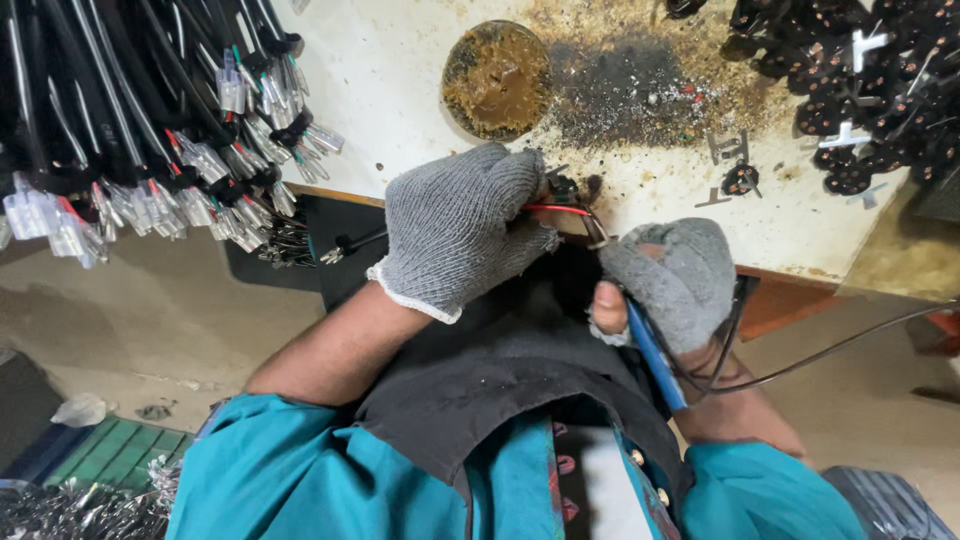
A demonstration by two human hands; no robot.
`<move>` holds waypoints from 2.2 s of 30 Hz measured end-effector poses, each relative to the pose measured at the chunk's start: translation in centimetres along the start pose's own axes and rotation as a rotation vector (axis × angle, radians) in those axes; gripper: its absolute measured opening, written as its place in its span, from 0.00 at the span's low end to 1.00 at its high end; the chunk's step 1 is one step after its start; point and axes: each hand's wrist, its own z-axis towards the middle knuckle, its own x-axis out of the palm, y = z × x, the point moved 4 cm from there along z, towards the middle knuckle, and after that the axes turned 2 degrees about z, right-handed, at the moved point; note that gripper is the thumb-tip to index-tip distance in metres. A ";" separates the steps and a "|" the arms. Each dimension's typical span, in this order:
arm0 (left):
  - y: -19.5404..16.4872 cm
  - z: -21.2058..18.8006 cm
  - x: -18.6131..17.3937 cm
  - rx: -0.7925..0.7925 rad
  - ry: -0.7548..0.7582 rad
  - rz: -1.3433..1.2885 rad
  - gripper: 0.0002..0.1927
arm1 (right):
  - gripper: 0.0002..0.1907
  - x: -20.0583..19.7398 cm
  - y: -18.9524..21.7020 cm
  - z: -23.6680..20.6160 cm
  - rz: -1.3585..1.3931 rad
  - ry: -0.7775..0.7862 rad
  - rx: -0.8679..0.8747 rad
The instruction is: The person, wearing fingerless gloves, solders electrical wires at a cluttered workbench. They hold a wire and connector in one hand, apply a soldering iron to the joint, and repeatedly work through wires, handling red, green and black insulated wires and finished connector plugs arranged on the bench.
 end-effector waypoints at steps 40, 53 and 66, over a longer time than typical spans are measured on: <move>0.2 0.1 0.4 0.001 0.037 0.020 0.20 | 0.23 0.3 5.1 -1.3 -0.437 -0.130 -0.691; 0.3 0.0 0.5 -0.030 0.030 0.016 0.16 | 0.25 1.7 4.6 1.4 0.126 -0.082 -0.358; 0.2 0.0 0.5 -0.018 0.013 0.010 0.17 | 0.24 3.0 5.5 1.4 0.108 -0.118 -0.467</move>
